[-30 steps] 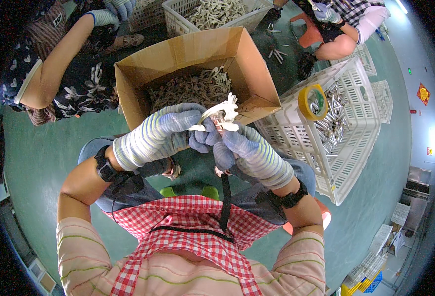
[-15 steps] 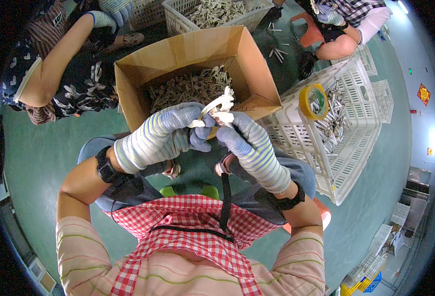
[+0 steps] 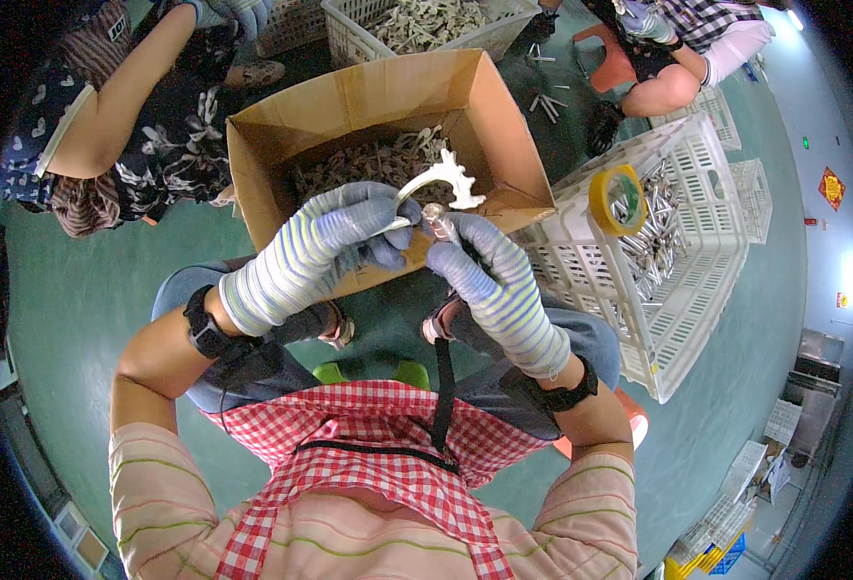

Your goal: The person puts a phone into an apron pocket, takes plastic parts from a box and metal tubes from a crate, and attaches the plastic parts onto the metal tubes by hand.

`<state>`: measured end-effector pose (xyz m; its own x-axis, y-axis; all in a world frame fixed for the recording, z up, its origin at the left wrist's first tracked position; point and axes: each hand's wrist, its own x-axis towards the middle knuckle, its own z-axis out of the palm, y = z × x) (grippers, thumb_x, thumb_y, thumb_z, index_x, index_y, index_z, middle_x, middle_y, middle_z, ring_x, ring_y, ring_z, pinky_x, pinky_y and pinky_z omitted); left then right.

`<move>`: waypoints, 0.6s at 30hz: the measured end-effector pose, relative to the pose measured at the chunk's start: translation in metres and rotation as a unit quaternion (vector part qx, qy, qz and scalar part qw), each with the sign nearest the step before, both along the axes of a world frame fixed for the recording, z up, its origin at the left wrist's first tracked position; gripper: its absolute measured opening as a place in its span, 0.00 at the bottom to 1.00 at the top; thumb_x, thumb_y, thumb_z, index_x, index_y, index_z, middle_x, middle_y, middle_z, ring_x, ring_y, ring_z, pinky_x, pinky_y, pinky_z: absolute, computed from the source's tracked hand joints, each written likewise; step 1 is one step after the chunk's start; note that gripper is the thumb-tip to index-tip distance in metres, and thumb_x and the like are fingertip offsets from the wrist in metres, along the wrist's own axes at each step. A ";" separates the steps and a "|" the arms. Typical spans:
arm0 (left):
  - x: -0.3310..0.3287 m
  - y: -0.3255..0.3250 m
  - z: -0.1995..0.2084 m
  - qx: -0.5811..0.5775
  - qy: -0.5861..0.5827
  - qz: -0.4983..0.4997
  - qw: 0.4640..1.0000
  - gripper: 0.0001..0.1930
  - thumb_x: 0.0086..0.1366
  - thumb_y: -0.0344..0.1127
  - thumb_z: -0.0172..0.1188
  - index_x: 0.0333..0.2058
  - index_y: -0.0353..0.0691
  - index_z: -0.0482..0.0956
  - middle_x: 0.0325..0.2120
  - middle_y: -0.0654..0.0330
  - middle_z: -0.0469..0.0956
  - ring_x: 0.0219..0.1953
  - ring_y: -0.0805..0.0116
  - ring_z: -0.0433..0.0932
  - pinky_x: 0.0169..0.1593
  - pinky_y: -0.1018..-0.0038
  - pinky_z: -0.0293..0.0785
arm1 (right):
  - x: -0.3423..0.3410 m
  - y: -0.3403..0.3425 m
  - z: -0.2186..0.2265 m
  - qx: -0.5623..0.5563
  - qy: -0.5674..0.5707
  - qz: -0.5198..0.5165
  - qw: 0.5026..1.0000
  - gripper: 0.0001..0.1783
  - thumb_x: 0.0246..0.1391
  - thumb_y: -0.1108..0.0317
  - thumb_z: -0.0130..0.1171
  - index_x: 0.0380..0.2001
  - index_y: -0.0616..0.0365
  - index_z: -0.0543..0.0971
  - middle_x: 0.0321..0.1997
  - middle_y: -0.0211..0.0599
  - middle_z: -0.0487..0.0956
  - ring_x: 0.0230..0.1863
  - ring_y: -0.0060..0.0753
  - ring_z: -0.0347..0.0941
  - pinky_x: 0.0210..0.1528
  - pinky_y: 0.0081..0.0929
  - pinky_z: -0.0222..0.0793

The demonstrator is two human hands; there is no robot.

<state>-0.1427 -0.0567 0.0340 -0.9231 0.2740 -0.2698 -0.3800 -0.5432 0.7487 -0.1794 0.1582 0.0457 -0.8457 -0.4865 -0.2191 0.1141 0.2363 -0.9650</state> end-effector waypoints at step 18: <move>0.003 0.000 0.003 -0.138 0.119 -0.027 0.983 0.15 0.67 0.39 0.56 0.45 0.34 0.77 0.37 0.63 0.78 0.40 0.77 0.74 0.47 0.78 0.71 | 0.001 0.005 -0.007 0.004 0.045 0.014 0.999 0.11 0.60 0.66 0.58 0.42 0.60 0.79 0.30 0.28 0.78 0.31 0.17 0.71 0.35 0.20 0.67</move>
